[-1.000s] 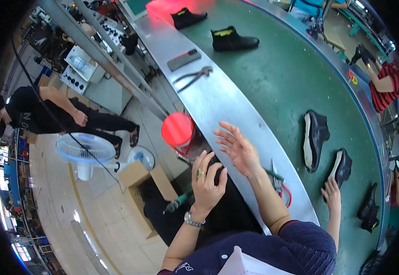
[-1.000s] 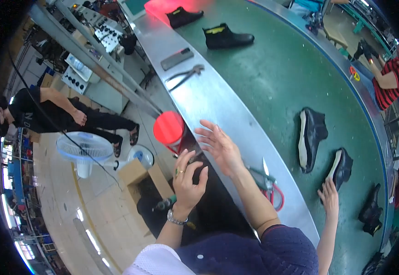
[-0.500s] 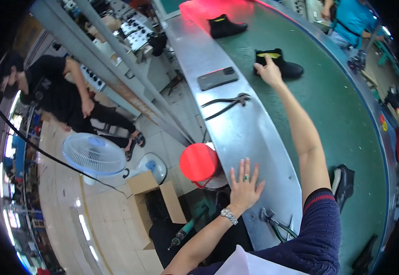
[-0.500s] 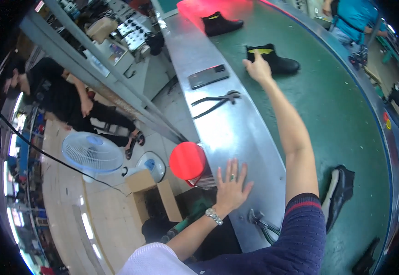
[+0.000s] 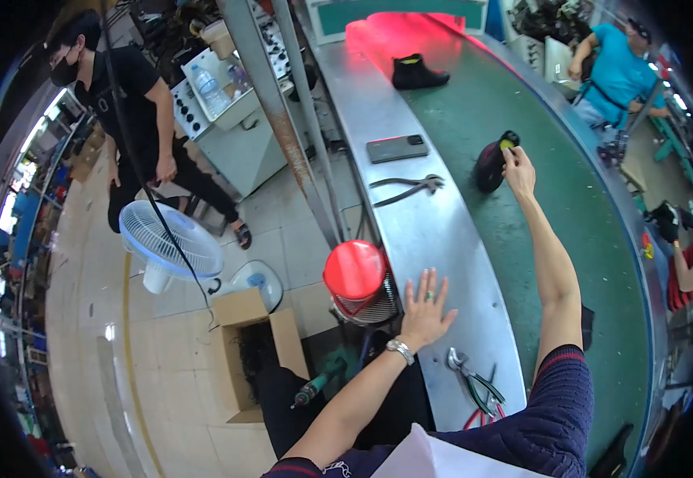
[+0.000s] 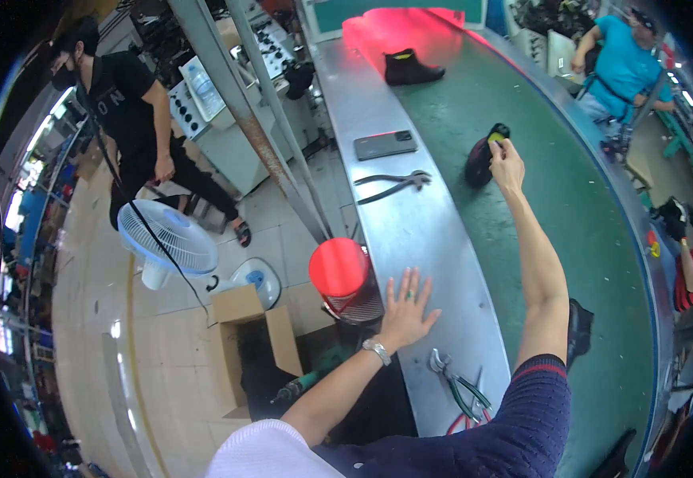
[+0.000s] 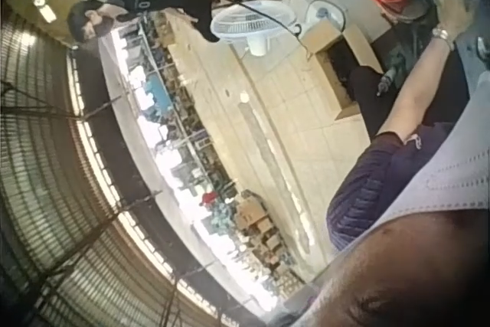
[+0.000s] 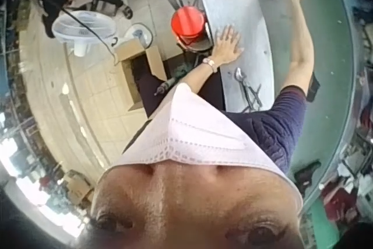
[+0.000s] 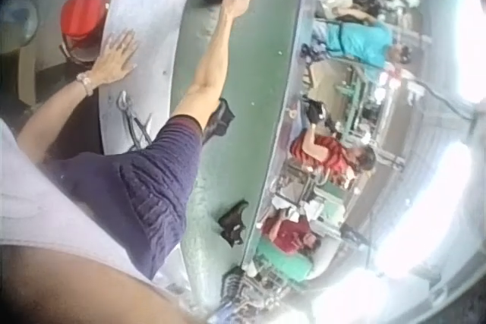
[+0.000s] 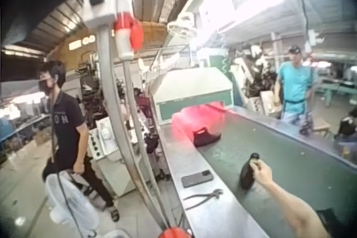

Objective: The recorder is assembling and inspecting boot components using pliers and scissors on a production line.

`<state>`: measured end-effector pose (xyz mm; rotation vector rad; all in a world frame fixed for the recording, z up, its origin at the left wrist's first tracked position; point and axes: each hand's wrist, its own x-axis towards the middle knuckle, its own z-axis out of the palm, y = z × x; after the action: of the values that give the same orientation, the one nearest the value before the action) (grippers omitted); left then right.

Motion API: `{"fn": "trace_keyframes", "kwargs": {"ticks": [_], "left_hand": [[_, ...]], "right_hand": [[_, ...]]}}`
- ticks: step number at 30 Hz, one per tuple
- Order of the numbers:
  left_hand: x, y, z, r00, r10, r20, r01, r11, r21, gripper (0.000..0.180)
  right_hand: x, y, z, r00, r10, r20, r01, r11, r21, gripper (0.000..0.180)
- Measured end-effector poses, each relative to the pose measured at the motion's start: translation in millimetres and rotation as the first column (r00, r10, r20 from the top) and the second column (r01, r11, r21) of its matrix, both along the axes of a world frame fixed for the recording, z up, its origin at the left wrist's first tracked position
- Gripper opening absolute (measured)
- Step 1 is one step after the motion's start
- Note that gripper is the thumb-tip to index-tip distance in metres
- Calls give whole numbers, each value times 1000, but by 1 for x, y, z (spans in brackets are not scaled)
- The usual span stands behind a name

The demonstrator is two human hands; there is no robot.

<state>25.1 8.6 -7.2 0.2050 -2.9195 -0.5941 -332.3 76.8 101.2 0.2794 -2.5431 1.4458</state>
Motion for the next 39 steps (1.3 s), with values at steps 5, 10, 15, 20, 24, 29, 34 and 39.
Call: {"fn": "trace_keyframes", "kwargs": {"ticks": [5,10,15,20,24,29,34,39], "left_hand": [[6,-18,11,975,-166,146,109,936,335,107],[57,-17,121,937,-204,-283,336,309,889,122],[147,-8,169,941,-240,-240,266,80,961,70],[199,5,150,975,28,-220,219,36,975,102],[238,-1,137,939,92,-332,304,233,924,102],[278,0,121,969,230,-88,98,-29,995,101],[336,-16,119,955,295,-28,-98,405,909,85],[427,-54,117,870,447,208,-183,-98,978,47]], "right_hand": [[118,63,128,949,305,73,-294,946,-134,29],[247,75,201,796,549,257,-475,828,-297,26],[326,59,202,588,761,274,-602,638,-480,28],[373,40,173,511,845,157,-672,507,-540,29],[403,35,159,459,875,152,-690,459,-560,31],[421,58,123,570,800,189,-600,562,-569,34],[438,118,26,916,388,99,-397,847,353,45],[461,175,-47,944,310,115,-311,715,626,56]]}}
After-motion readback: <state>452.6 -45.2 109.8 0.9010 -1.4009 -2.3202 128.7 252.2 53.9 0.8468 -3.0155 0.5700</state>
